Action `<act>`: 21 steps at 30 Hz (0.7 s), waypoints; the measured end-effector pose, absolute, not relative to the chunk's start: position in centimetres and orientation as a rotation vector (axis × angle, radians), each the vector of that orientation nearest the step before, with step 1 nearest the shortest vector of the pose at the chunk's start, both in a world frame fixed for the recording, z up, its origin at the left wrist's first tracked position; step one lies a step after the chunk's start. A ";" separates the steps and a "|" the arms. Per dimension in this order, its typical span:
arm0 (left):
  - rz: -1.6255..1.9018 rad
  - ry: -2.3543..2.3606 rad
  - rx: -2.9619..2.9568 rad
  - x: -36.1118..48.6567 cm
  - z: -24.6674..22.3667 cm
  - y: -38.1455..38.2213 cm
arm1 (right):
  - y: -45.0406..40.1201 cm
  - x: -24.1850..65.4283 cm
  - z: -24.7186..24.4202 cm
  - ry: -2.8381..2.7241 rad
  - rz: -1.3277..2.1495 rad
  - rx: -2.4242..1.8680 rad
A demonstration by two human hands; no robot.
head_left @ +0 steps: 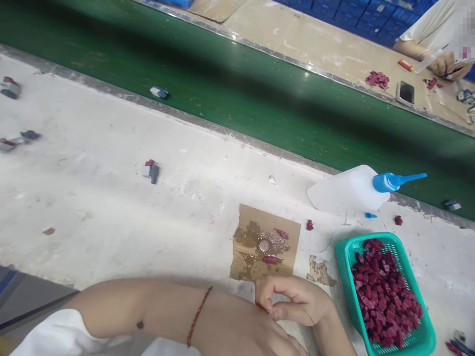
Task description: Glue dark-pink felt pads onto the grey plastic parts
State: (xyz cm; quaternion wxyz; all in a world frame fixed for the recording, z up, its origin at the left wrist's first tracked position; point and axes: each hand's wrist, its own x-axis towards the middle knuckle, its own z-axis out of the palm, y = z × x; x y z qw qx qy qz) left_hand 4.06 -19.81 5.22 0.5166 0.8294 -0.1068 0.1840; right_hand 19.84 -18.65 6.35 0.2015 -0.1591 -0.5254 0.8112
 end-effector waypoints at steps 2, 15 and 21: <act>0.433 -0.292 2.013 4.0 5.2 -19.8 | -18.7 19.9 6.5 -1.496 2.259 -0.446; 0.310 -0.287 2.155 4.2 6.2 -19.6 | -18.9 20.1 7.3 -1.561 2.144 -0.485; 0.283 -0.094 2.194 3.8 5.5 -20.4 | -19.2 20.1 7.5 -1.573 2.129 -0.572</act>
